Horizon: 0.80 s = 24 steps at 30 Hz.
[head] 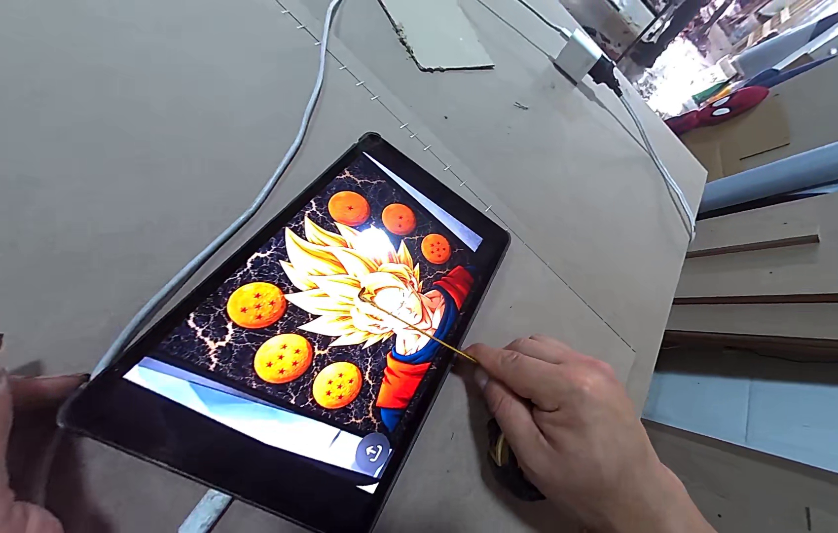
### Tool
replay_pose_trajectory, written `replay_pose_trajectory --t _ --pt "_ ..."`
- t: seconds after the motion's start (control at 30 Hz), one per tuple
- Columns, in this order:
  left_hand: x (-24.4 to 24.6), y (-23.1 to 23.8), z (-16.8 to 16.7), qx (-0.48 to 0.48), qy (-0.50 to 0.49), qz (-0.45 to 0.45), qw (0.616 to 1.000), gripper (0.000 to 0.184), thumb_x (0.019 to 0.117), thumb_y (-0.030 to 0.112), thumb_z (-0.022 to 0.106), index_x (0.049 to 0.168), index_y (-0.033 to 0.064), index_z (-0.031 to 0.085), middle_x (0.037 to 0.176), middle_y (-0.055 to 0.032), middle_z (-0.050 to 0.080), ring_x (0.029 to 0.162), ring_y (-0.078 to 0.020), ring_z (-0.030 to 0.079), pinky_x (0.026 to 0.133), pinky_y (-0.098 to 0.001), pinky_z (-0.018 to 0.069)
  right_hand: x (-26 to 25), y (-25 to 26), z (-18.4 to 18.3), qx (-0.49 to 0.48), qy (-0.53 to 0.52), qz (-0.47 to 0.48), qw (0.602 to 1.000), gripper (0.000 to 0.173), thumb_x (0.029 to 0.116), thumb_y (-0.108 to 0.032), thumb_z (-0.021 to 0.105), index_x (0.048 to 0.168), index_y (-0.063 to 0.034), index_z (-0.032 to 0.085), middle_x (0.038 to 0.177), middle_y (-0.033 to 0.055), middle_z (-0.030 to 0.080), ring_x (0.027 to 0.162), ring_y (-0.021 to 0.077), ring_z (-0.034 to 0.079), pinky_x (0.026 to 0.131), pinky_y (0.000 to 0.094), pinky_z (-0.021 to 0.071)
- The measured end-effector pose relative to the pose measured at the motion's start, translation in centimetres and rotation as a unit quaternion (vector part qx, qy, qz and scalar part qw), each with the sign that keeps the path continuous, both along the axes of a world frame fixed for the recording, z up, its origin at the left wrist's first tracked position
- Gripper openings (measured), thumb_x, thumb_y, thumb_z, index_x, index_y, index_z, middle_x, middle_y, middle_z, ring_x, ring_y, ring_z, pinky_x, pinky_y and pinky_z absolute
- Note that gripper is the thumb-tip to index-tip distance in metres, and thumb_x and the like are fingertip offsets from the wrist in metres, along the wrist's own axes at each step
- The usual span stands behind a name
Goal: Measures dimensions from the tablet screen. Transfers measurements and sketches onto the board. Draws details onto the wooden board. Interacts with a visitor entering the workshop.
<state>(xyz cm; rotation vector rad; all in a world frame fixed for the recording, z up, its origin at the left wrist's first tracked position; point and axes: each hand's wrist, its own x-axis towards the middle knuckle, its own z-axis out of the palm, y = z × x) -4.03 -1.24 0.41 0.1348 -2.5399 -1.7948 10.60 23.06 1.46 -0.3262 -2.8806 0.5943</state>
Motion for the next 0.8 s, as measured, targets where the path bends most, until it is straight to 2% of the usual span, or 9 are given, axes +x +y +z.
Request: replay_pose_trajectory --t 0.3,0.6,0.73,0.8 --pt "-0.3 -0.1 -0.5 -0.008 0.041 0.021 0.999 0.021 0.1056 0.011 0.048 0.113 -0.0066 0.058 0.089 -0.0014 0.061 0.081 -0.0026 0.062 0.079 -0.02 0.0531 -0.1 0.0 -0.1 0.004 0.01 0.0 1.0 0.027 0.1016 -0.028 0.055 0.108 -0.0254 0.081 0.081 -0.0139 0.068 0.075 -0.0026 0.062 0.061 0.0178 0.0506" --pt "-0.7 -0.9 -1.6 -0.02 0.067 0.03 0.997 0.025 0.1051 0.013 0.051 0.117 -0.0071 0.06 0.093 -0.0019 0.062 0.082 -0.0034 0.062 0.077 -0.0207 0.0532 0.0 0.2 -0.2 -0.006 0.011 0.003 1.0 0.027 0.1016 -0.028 0.055 0.109 -0.0258 0.081 0.083 -0.0136 0.069 0.076 -0.0029 0.062 0.062 0.0176 0.0512" --pt "-0.6 -1.5 -2.0 -0.037 0.073 0.02 0.996 0.026 0.104 0.015 0.055 0.115 -0.007 0.064 0.09 -0.0076 0.066 0.076 -0.0078 0.065 0.071 -0.0235 0.0559 0.0 0.5 -0.3 -0.009 0.013 0.013 1.0 0.028 0.102 -0.027 0.054 0.11 -0.0242 0.081 0.086 -0.0118 0.072 0.078 -0.0024 0.065 0.064 0.0176 0.0535" --pt "-0.7 -1.5 -2.0 -0.044 0.065 0.02 0.997 0.029 0.1042 0.018 0.055 0.119 -0.0057 0.064 0.091 -0.0083 0.068 0.077 -0.0083 0.066 0.071 -0.0239 0.0558 -0.1 1.1 -0.4 -0.048 0.012 0.025 0.998 0.028 0.1034 -0.029 0.054 0.11 -0.0242 0.081 0.088 -0.0111 0.072 0.081 -0.002 0.066 0.066 0.0185 0.0554"
